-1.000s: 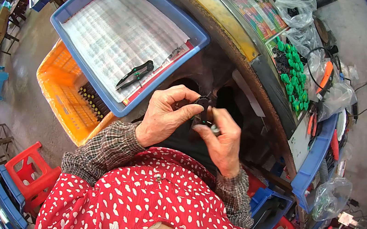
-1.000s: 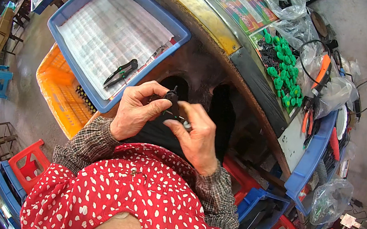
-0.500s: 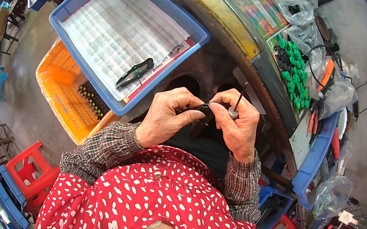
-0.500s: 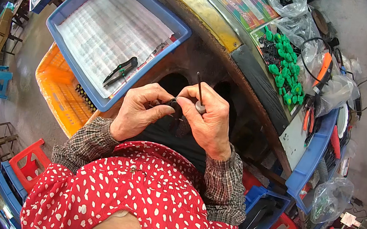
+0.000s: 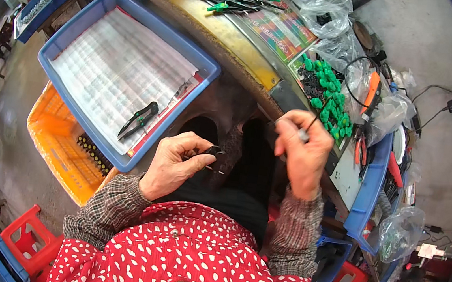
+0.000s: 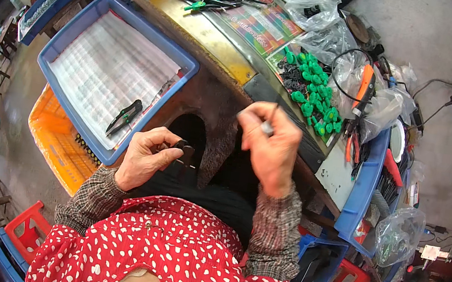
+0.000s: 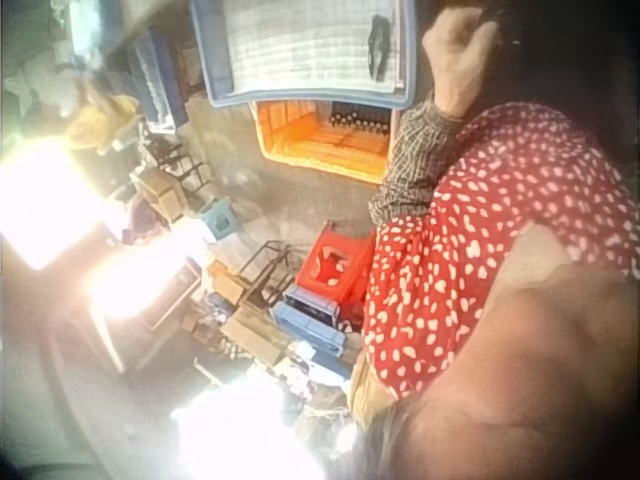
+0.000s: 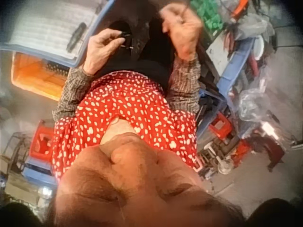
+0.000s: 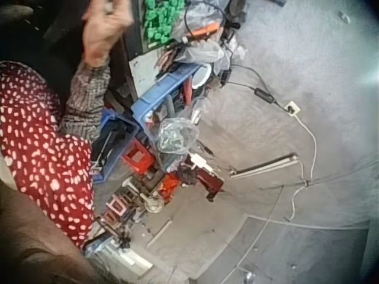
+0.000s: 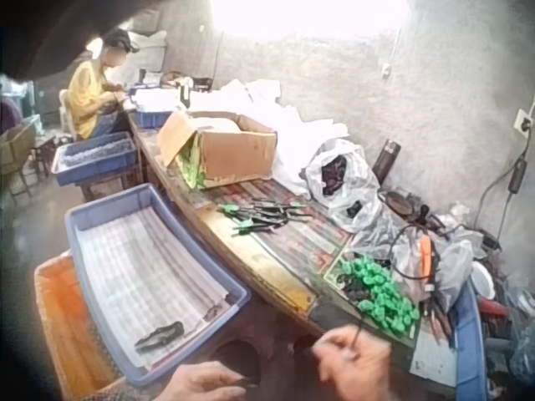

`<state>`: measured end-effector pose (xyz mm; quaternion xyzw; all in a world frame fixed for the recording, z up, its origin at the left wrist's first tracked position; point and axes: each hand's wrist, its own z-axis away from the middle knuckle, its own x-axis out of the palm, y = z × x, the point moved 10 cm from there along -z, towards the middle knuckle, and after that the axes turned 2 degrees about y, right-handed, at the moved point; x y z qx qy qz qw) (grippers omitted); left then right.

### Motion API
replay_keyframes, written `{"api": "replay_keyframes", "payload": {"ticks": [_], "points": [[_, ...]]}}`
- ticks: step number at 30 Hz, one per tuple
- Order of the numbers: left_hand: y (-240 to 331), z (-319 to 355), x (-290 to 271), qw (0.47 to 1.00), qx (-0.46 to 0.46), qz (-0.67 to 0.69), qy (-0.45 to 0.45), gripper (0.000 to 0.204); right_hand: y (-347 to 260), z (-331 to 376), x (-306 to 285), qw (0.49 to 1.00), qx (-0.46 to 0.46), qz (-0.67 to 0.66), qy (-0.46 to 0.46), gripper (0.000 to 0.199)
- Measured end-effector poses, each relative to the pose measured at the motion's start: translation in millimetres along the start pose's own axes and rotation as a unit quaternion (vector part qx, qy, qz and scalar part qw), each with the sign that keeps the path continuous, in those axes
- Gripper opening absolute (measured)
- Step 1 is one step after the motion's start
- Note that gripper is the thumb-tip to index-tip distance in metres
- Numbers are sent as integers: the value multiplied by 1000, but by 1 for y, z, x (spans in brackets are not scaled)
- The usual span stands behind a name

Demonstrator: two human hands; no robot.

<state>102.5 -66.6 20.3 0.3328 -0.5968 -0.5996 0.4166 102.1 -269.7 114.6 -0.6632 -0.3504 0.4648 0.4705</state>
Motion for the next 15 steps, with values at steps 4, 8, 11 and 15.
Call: {"api": "replay_keyframes", "payload": {"ticks": [4, 8, 11, 15], "points": [[-1, -2, 0, 1000, -1, 3, -11, 12, -6, -52, -55, 990, -37, 105, 81, 7], [-8, -2, -2, 999, -42, 30, -1, 13, 14, -94, -88, 981, -58, 149, 111, 8], [-13, -1, -4, 998, -57, 24, -4, 15, 30, -111, -92, 981, -41, 161, 98, 9], [-7, -1, -7, 1000, -24, 8, -1, 15, 52, -125, -96, 973, -12, 217, 84, 13]]}}
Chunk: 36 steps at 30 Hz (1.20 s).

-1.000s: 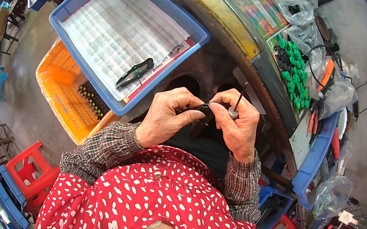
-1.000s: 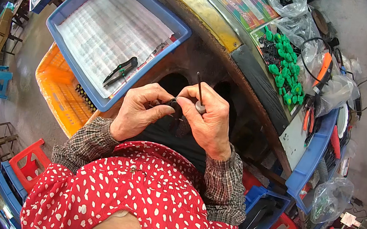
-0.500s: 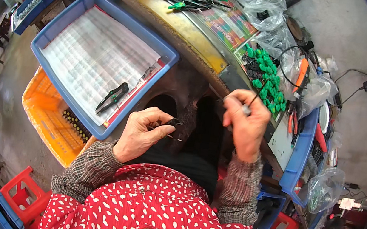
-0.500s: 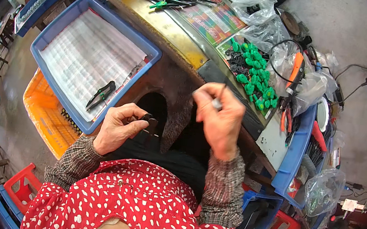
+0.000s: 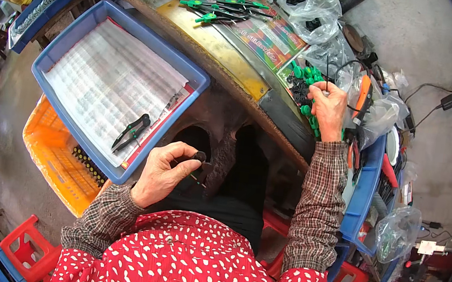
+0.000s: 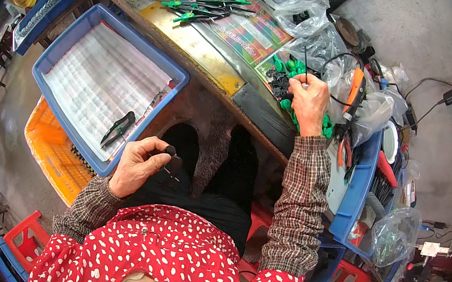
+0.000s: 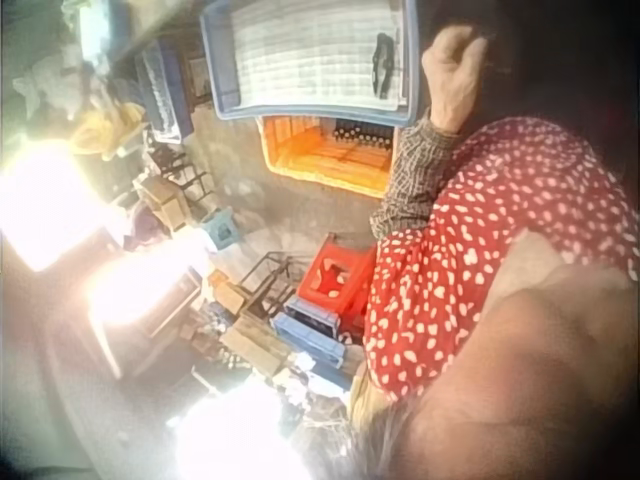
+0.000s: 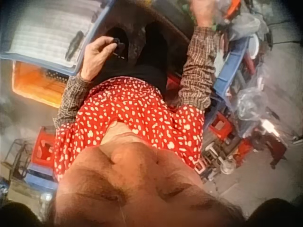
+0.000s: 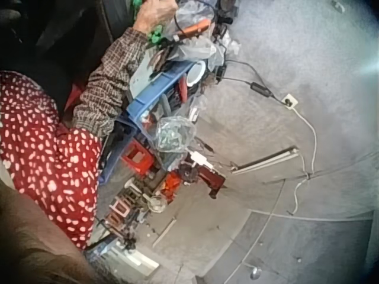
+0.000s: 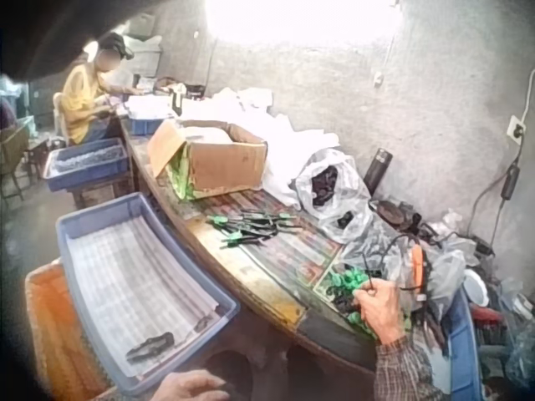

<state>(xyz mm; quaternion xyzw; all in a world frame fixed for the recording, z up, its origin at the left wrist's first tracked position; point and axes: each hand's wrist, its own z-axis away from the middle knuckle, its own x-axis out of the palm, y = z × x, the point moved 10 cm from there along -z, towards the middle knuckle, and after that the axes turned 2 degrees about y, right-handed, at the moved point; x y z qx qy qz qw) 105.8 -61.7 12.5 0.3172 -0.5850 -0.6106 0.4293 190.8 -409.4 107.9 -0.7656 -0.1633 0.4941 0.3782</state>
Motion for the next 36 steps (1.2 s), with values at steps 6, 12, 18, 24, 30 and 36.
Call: {"api": "replay_keyframes", "payload": {"ticks": [6, 12, 18, 24, 30, 36], "points": [[-2, -7, 4, 998, -48, 45, -18, 16, -47, 29, -7, 977, -131, 143, 84, 23], [-8, -8, 11, 990, -56, 121, -42, 18, -94, 138, 75, 963, -55, -124, -233, 21], [-11, -1, 16, 988, -75, 113, -78, 22, -77, 194, 116, 890, 66, -298, -338, 35], [-16, 1, 23, 978, -73, 173, -94, 24, -83, 197, 126, 863, 59, -326, -381, 38], [-21, 2, 33, 962, -61, 240, -113, 18, -80, 200, 130, 863, 89, -343, -361, 27], [-13, 2, 31, 980, -8, 176, -87, 21, -72, 197, 128, 865, 96, -376, -317, 24]]}}
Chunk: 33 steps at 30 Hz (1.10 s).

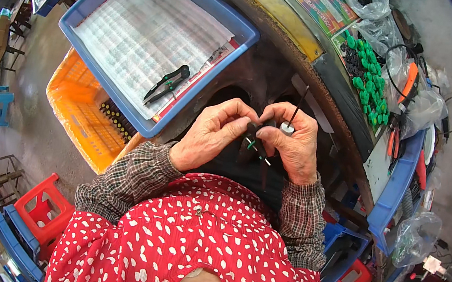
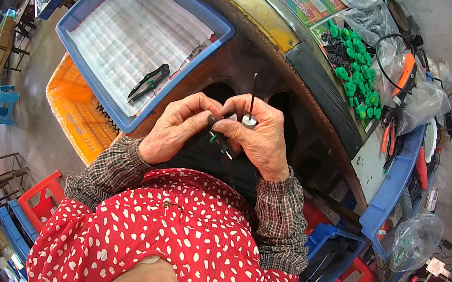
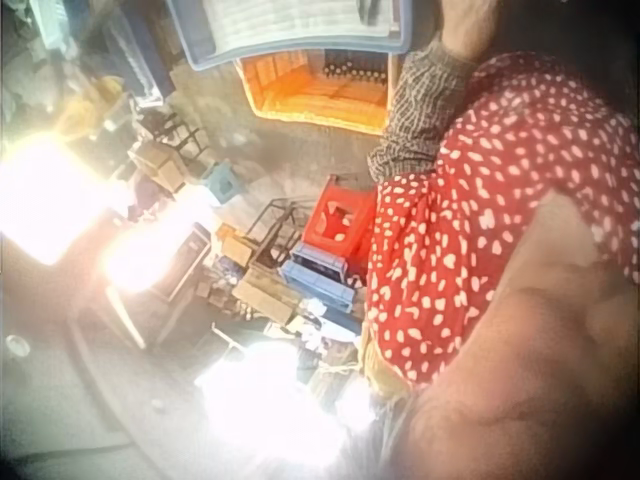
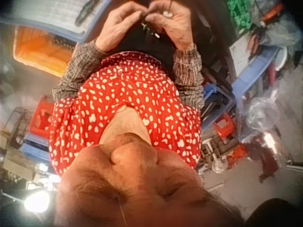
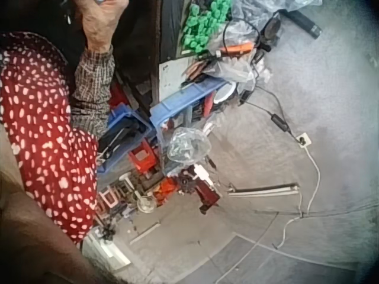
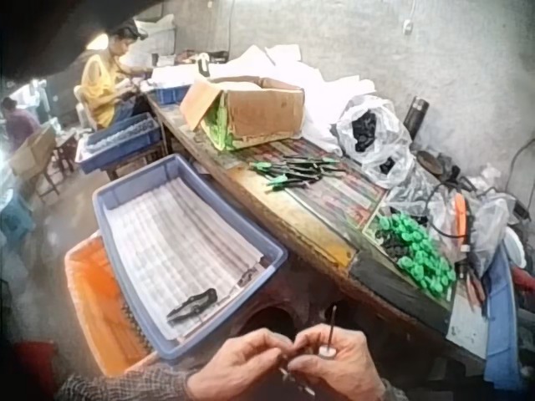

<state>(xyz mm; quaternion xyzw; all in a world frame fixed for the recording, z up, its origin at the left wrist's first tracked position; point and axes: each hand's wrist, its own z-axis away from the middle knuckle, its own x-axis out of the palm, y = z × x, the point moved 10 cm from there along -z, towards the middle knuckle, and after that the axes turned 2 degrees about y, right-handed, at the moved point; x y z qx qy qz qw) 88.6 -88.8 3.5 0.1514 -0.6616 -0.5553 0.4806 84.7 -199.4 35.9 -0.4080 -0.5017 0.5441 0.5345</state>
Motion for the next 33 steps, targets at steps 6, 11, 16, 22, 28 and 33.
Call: {"api": "replay_keyframes", "payload": {"ticks": [6, 11, 16, 22, 28, 33], "points": [[61, 29, 3, 847, 258, -434, 168, 44, -12, 7, -13, 984, -39, 103, 143, 24], [29, 19, 5, 921, 159, -329, 138, 38, -26, 12, -6, 946, -110, 238, 192, 28], [-9, 16, -7, 976, 22, -178, 125, 29, -39, 17, 4, 909, -175, 329, 189, 28], [-12, 13, -10, 995, -43, 71, 56, 26, -31, 19, -17, 939, -145, 275, 145, 45], [-12, 13, -11, 988, -59, 133, 48, 25, 3, 19, -9, 962, -83, 257, 36, 34], [-9, 14, -8, 986, -65, 152, 19, 28, 20, 22, -8, 975, -79, 202, 48, 16]]}}
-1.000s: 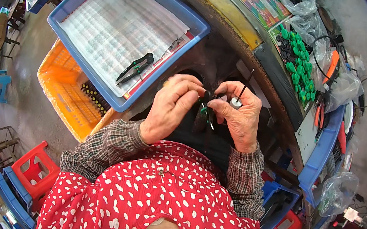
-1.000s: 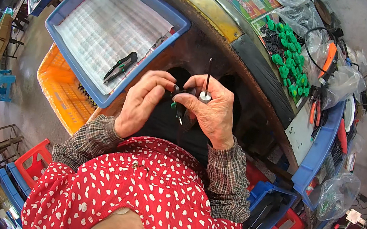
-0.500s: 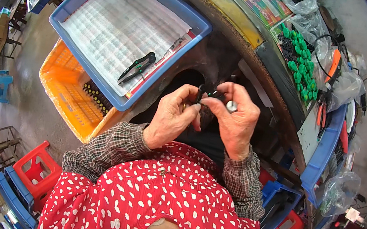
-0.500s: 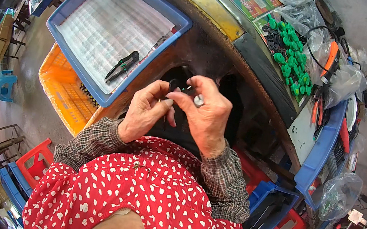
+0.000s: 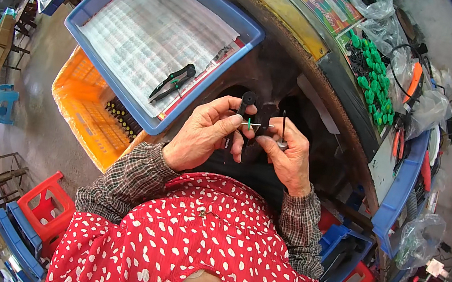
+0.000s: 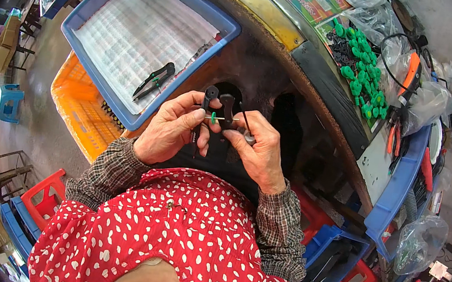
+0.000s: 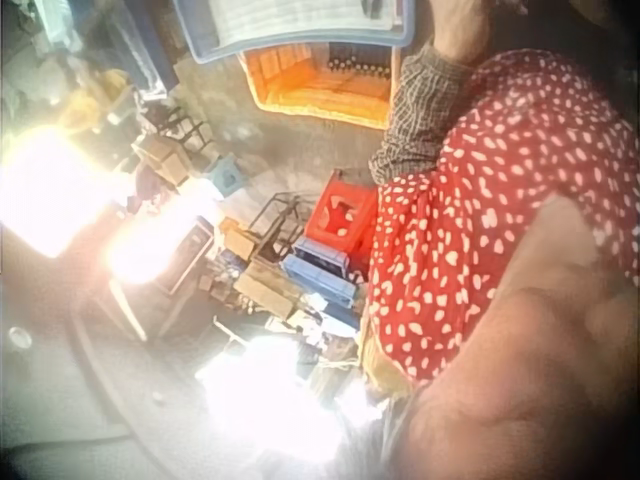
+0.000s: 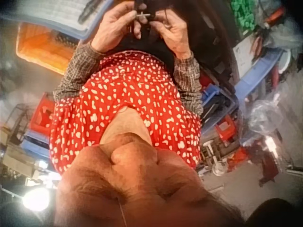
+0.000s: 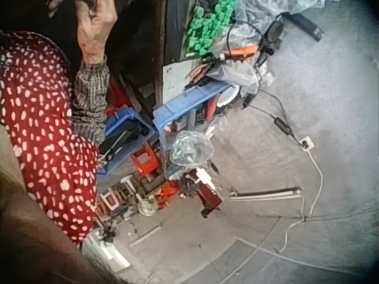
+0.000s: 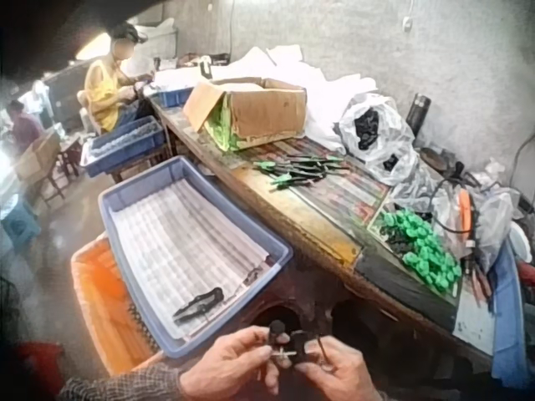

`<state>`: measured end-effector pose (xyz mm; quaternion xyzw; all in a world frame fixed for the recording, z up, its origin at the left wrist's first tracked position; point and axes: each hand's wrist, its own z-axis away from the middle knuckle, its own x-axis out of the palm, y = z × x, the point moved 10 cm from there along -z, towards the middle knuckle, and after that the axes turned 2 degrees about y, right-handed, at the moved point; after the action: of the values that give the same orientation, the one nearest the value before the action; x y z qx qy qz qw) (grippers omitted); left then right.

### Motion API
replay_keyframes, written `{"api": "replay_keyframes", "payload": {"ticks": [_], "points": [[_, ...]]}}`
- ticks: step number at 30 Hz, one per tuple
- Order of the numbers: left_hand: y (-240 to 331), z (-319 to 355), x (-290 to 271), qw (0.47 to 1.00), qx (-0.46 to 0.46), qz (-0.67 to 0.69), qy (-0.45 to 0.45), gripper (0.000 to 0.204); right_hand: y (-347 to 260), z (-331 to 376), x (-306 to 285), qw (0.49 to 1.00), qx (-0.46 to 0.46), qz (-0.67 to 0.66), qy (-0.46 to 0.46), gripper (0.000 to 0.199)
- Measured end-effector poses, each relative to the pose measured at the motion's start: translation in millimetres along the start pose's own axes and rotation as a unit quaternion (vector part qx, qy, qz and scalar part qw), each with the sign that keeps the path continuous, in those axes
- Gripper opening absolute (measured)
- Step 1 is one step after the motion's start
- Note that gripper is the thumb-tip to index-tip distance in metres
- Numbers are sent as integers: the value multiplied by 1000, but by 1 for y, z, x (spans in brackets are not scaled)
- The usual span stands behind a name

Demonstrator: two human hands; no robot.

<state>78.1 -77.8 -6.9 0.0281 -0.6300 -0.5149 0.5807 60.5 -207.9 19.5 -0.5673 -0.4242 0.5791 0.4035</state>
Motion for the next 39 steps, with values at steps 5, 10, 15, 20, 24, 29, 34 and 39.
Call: {"api": "replay_keyframes", "payload": {"ticks": [5, 10, 15, 20, 24, 29, 34, 39], "points": [[1, 2, -2, 999, 12, -32, -4, 32, 14, 10, 19, 989, 85, -120, -20, 13], [8, 5, -2, 993, 39, -112, 12, 31, 7, 12, 16, 992, 75, -102, -9, 15], [11, 8, -10, 989, 49, -132, 54, 30, 1, 16, 18, 993, 87, -75, -20, 16], [11, 10, -10, 986, 35, -152, 61, 29, 9, 21, 20, 982, 148, -118, -28, 17], [9, 10, -11, 986, 15, -153, 65, 28, 6, 24, 24, 978, 166, -126, -31, 17], [3, 12, -16, 987, -5, -138, 83, 29, 4, 27, 22, 985, 143, -98, 1, 16], [-1, 14, -16, 992, -18, -99, 72, 30, 8, 30, 25, 978, 174, -112, -6, 16], [2, 19, -18, 987, 1, -137, 87, 31, 6, 30, 27, 976, 181, -120, -32, 16]]}}
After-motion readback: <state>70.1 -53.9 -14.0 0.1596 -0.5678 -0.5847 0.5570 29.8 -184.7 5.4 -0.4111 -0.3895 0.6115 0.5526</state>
